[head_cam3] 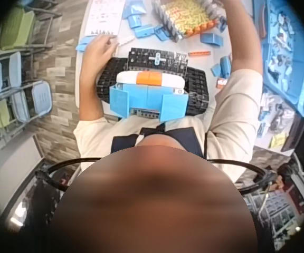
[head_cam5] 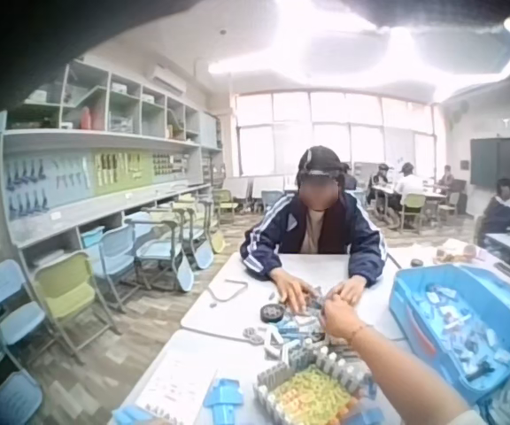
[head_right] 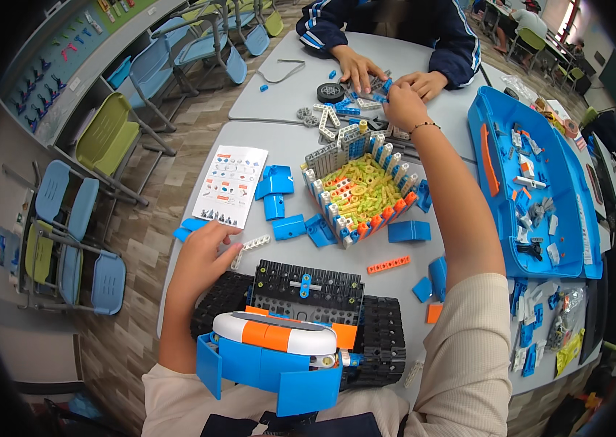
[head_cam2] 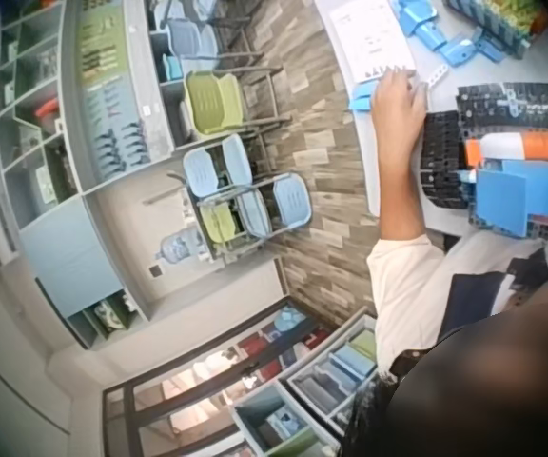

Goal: The person assembles a tracked robot using blue, orange, white, and black plastic building blocks. They pick pieces from a table and a blue storage case, attach them to the robot chassis, and occasionally rotate the assembly to fit additional components.

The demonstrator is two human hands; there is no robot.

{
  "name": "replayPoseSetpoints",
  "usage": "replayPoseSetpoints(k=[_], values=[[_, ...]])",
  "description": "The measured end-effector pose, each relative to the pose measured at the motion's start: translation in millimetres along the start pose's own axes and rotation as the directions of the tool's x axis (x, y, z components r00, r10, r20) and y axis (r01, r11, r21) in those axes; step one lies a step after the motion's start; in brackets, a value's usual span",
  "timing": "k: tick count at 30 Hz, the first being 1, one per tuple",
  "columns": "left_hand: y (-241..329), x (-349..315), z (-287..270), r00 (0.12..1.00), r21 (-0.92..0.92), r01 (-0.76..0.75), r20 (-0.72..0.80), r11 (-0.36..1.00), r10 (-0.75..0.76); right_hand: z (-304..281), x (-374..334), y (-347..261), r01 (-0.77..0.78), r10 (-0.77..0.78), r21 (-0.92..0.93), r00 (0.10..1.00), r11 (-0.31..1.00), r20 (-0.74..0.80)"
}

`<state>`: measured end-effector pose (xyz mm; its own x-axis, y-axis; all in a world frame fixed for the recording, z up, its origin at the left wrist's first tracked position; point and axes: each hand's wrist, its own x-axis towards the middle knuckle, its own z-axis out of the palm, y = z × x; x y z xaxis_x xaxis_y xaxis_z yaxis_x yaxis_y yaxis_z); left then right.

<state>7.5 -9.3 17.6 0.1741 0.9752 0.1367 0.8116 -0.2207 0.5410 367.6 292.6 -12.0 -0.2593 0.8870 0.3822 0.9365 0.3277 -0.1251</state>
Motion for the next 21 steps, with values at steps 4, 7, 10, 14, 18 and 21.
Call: replayPoseSetpoints(k=[4,7,10,14,18,21], values=[[0.5,-0.3,-0.8,1.000,0.010,0.010,0.005,1.000,-0.010,1.5,12.3,-10.3,0.031,-0.028,0.060,0.998,0.998,-0.048],[0.6,-0.7,-1.7,1.000,0.007,0.002,-0.002,1.000,-0.002,5.7,21.3,-19.7,-0.023,0.006,0.137,0.992,0.990,0.126],[0.5,-1.0,-1.0,1.000,0.018,-0.007,-0.014,1.000,0.007,10.4,24.6,-20.2,-0.045,0.016,0.122,0.973,0.991,0.228],[-0.7,-1.5,-0.2,0.999,0.024,-0.028,-0.040,0.999,0.029,9.9,29.7,-16.0,0.038,-0.041,0.018,0.942,0.999,0.332],[-2.2,-1.8,1.1,0.997,0.038,-0.048,-0.055,0.998,0.050,-0.2,36.8,-16.7,0.007,0.006,-0.033,0.929,0.999,0.371],[-2.8,-2.0,1.9,0.997,0.033,-0.047,-0.064,0.998,0.049,-7.5,39.1,-18.8,-0.114,0.102,0.019,0.944,0.993,0.315]])
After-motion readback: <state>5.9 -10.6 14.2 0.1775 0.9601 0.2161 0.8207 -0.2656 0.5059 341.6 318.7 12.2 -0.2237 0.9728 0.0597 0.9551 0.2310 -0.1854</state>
